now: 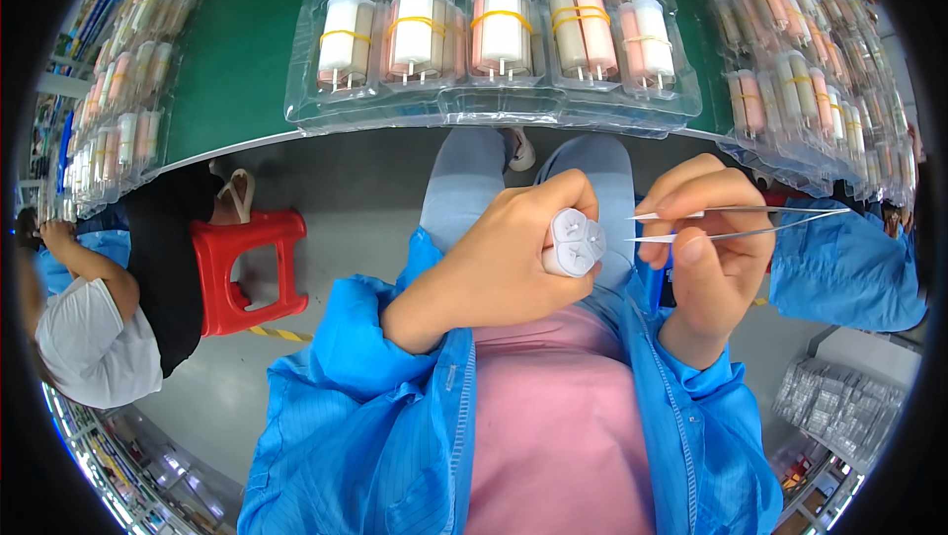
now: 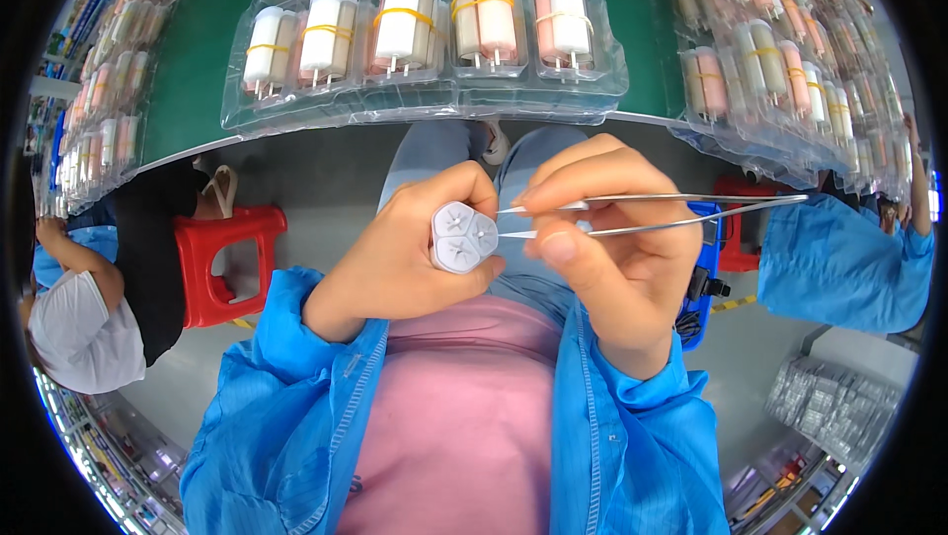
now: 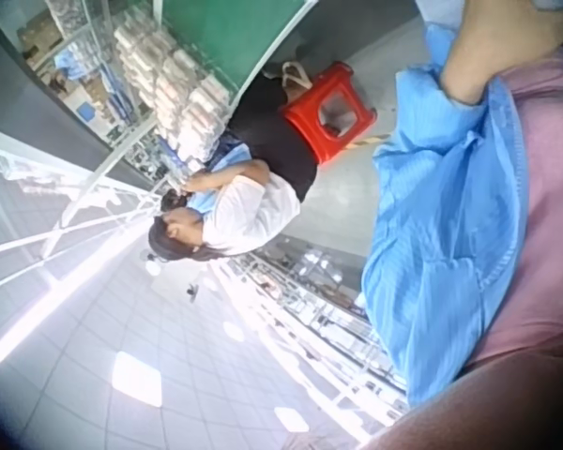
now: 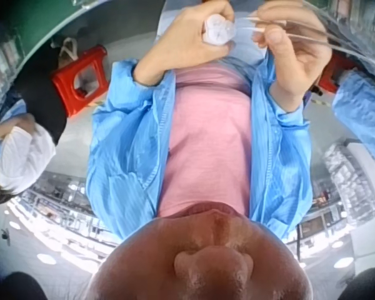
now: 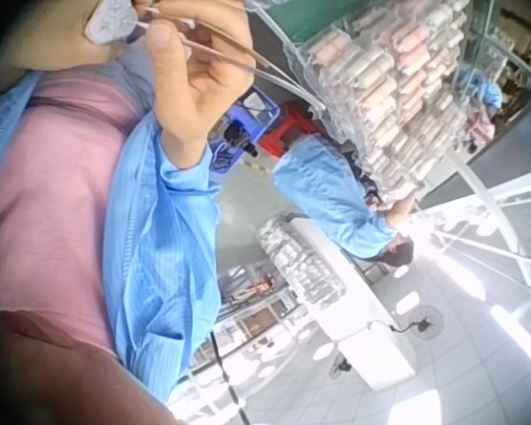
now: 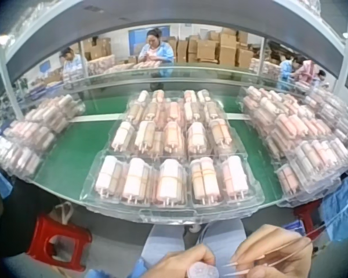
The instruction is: Assembling small plastic components on a production line using tweezers.
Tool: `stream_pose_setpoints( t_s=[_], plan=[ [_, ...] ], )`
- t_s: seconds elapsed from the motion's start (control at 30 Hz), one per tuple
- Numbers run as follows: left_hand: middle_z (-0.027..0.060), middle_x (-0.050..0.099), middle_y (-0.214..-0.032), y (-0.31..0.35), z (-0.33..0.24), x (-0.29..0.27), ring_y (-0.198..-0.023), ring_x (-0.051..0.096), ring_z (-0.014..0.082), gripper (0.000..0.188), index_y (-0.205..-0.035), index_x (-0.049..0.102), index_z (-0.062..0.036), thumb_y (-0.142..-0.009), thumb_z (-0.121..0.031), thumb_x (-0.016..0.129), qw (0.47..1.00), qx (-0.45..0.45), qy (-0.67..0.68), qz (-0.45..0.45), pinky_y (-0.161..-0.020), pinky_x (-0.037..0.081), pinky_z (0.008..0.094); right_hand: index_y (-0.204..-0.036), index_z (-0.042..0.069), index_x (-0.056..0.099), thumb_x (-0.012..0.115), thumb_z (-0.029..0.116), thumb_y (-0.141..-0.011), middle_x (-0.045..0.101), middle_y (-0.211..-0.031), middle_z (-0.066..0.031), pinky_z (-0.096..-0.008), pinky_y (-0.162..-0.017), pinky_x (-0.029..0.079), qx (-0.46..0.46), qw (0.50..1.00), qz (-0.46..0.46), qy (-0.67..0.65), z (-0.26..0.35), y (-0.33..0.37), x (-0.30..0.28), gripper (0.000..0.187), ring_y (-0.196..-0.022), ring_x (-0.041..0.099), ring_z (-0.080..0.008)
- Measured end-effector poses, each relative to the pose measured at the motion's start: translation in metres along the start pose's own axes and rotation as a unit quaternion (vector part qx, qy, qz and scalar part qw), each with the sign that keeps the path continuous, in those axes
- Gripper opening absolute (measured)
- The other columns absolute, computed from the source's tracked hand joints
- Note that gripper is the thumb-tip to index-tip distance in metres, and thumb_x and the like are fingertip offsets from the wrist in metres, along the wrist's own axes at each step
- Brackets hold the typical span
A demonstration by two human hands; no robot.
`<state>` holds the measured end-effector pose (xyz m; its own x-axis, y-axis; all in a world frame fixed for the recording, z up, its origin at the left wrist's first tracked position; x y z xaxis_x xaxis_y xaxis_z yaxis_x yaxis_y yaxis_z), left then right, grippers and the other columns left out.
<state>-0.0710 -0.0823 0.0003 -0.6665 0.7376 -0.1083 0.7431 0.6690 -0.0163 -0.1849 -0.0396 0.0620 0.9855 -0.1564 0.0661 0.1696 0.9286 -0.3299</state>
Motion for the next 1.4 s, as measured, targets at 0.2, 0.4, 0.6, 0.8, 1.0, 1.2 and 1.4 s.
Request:
stream_pose_setpoints(
  t_s=[0.2,0.4,0.6,0.8,1.0,1.2,1.4],
  plan=[
    [0.0064,0.057,-0.081,0.001,0.002,-0.002,-0.073,0.057,0.0164,0.035,-0.087,0.051,-0.0038,-0.066,-0.007,0.078,0.998,0.042,-0.043,-0.03,-0.062,0.043,0.0294,-0.099,-0.008,0.059,0.061,0.004,-0.085,0.057,-0.097,-0.0164,-0.0217,-0.059,0.051,0.053,0.994,0.02,-0.097,-0.016,0.006,0.008,0.019,-0.068,0.062,-0.0126],
    [0.0056,0.061,-0.098,0.006,0.014,-0.008,-0.088,0.059,0.0132,0.038,-0.095,0.054,-0.0017,-0.068,-0.005,0.081,0.98,-0.009,0.194,-0.053,-0.072,0.048,0.0254,-0.102,-0.008,0.058,0.059,0.005,-0.086,0.057,-0.099,-0.0155,-0.0236,-0.062,0.053,0.08,0.991,0.007,-0.107,-0.026,0.009,0.01,0.02,-0.075,0.064,-0.0155],
    [0.0029,0.063,-0.09,0.008,0.007,-0.006,-0.086,0.061,0.011,0.036,-0.101,0.057,-0.0013,-0.071,0.0,0.076,0.972,-0.003,0.214,-0.095,-0.076,0.05,0.025,-0.1,-0.007,0.059,0.058,0.008,-0.087,0.058,-0.099,-0.0159,-0.0258,-0.068,0.05,0.009,0.997,0.011,-0.075,-0.016,0.009,0.008,0.02,-0.078,0.06,-0.0153],
    [0.0076,0.063,-0.08,0.011,-0.006,-0.003,-0.075,0.061,0.0108,0.027,-0.089,0.056,-0.0015,-0.068,-0.002,0.073,0.992,0.067,0.051,-0.092,-0.063,0.047,0.0245,-0.09,-0.004,0.064,0.063,0.007,-0.082,0.062,-0.089,-0.014,-0.0277,-0.069,0.045,-0.014,0.999,0.033,0.013,-0.009,0.007,0.017,0.014,-0.076,0.057,-0.0167],
    [0.0088,0.061,-0.07,0.012,0.001,0.0,-0.062,0.058,0.0096,0.02,-0.079,0.057,-0.0014,-0.066,-0.002,0.072,0.993,0.041,0.081,-0.074,-0.052,0.044,0.0256,-0.086,-0.003,0.066,0.067,0.006,-0.078,0.064,-0.084,-0.0137,-0.028,-0.066,0.045,-0.055,0.995,0.067,0.047,-0.003,0.004,0.024,0.012,-0.075,0.058,-0.0182],
    [0.0089,0.06,-0.067,0.011,0.001,0.006,-0.059,0.058,0.0102,0.019,-0.082,0.059,-0.0005,-0.065,-0.002,0.068,0.991,0.047,0.121,-0.032,-0.051,0.043,0.0266,-0.085,-0.003,0.066,0.069,0.002,-0.074,0.063,-0.082,-0.0132,-0.0277,-0.064,0.046,-0.061,0.993,0.087,0.05,0.001,0.003,0.029,0.012,-0.073,0.059,-0.0195],
    [0.0116,0.06,-0.067,0.011,-0.001,0.008,-0.059,0.058,0.0146,0.021,-0.083,0.059,0.0008,-0.064,-0.004,0.066,0.993,0.035,0.107,-0.017,-0.053,0.045,0.029,-0.085,-0.003,0.066,0.069,0.001,-0.072,0.063,-0.082,-0.0128,-0.0277,-0.064,0.046,-0.044,0.993,0.086,0.062,-0.004,0.005,0.031,0.013,-0.072,0.059,-0.0192]
  ],
)
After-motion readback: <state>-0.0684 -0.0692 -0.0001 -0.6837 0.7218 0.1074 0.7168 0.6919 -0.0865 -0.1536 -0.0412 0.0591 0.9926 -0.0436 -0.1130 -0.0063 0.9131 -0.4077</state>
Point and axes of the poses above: each hand's wrist, its own y-axis away from the middle knuckle, its own x-axis out of the palm, z = x × y, the point moved 9 cm from there along -y, towards the middle knuckle
